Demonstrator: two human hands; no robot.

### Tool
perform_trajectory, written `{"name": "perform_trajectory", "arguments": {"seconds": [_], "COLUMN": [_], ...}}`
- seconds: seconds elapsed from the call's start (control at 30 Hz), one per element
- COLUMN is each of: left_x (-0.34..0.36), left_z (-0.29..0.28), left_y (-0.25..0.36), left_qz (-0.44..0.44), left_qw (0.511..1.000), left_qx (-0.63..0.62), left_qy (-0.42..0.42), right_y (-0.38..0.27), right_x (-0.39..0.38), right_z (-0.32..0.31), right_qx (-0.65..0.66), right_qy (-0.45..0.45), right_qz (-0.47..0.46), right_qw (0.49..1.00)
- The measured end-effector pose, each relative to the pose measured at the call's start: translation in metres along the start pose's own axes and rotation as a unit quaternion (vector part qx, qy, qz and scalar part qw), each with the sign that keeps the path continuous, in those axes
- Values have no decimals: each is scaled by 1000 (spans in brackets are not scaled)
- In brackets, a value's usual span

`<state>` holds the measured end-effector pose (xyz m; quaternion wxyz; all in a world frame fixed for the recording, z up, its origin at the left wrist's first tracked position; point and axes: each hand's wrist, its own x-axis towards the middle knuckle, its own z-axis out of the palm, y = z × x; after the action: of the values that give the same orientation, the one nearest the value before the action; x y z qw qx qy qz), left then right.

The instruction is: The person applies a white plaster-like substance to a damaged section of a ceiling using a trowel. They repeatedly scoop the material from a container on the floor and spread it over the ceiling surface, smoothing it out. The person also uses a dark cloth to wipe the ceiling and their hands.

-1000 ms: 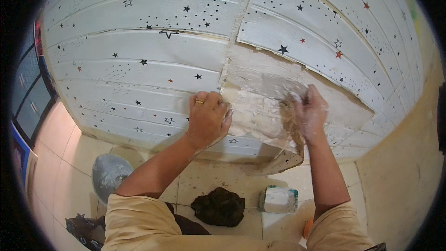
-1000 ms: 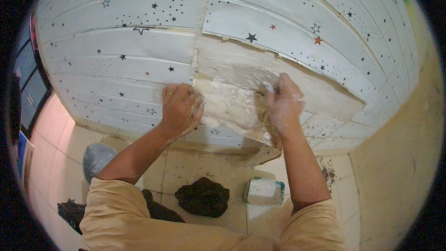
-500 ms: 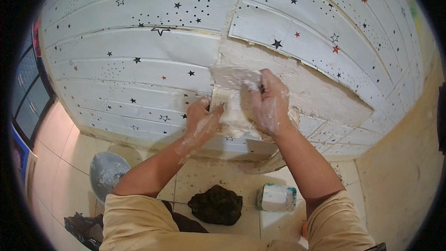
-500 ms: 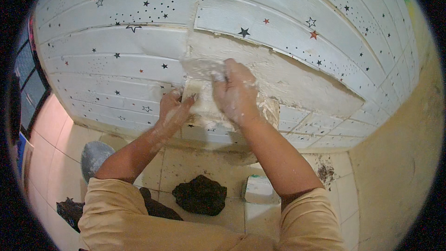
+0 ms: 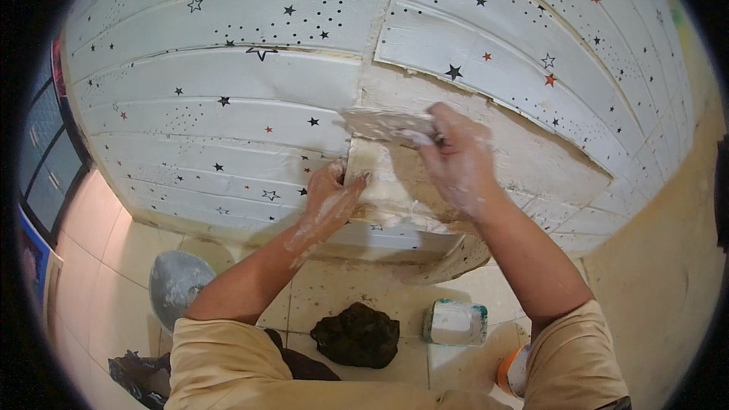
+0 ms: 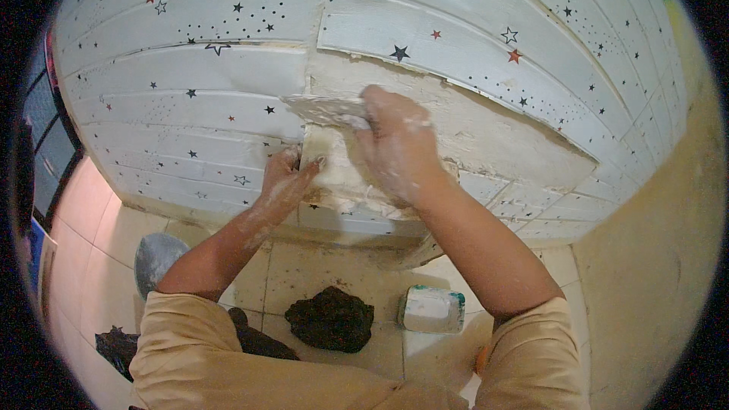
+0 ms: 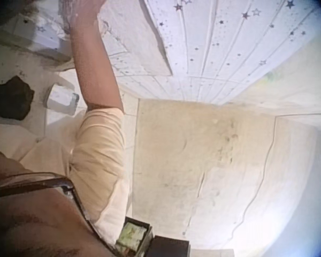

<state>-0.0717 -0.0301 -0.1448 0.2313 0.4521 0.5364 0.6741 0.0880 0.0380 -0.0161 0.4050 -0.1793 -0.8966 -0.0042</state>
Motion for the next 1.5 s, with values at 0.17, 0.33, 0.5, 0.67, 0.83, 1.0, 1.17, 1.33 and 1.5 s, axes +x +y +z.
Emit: {"name": "perform_trajectory", "arguments": {"seconds": [0.17,0.33,0.5,0.67,0.83,1.0,1.17,1.33,1.5], "left_x": [-3,-4,-10,-1,3,2,10,27,27], "left_z": [3,0,3,6,-3,-13,-3,-13,-26], "left_y": [17,17,11,8,5,-5,6,4,12], "left_qz": [-56,-8,127,304,384,405,449,461,484], "left_qw": [997,997,983,904,849,822,804,786,747], "left_qx": [44,69,108,242,340,386,377,410,455], "left_qy": [-12,26,74,181,124,105,99,32,4], "right_y": [36,68,28,16,21,-2,11,41,84], "right_x": [-6,-31,-22,-6,-18,-19,-8,-17,-23], "right_z": [-5,-57,-23,33,15,-33,5,-4,-55], "right_qx": [-88,-83,95,171,-55,71,-11,-100,34], "right_qy": [-5,-29,72,96,18,-41,-44,-72,-81], "right_qz": [129,159,79,89,141,147,58,147,114], "right_qw": [988,983,990,977,988,986,997,982,990]}}
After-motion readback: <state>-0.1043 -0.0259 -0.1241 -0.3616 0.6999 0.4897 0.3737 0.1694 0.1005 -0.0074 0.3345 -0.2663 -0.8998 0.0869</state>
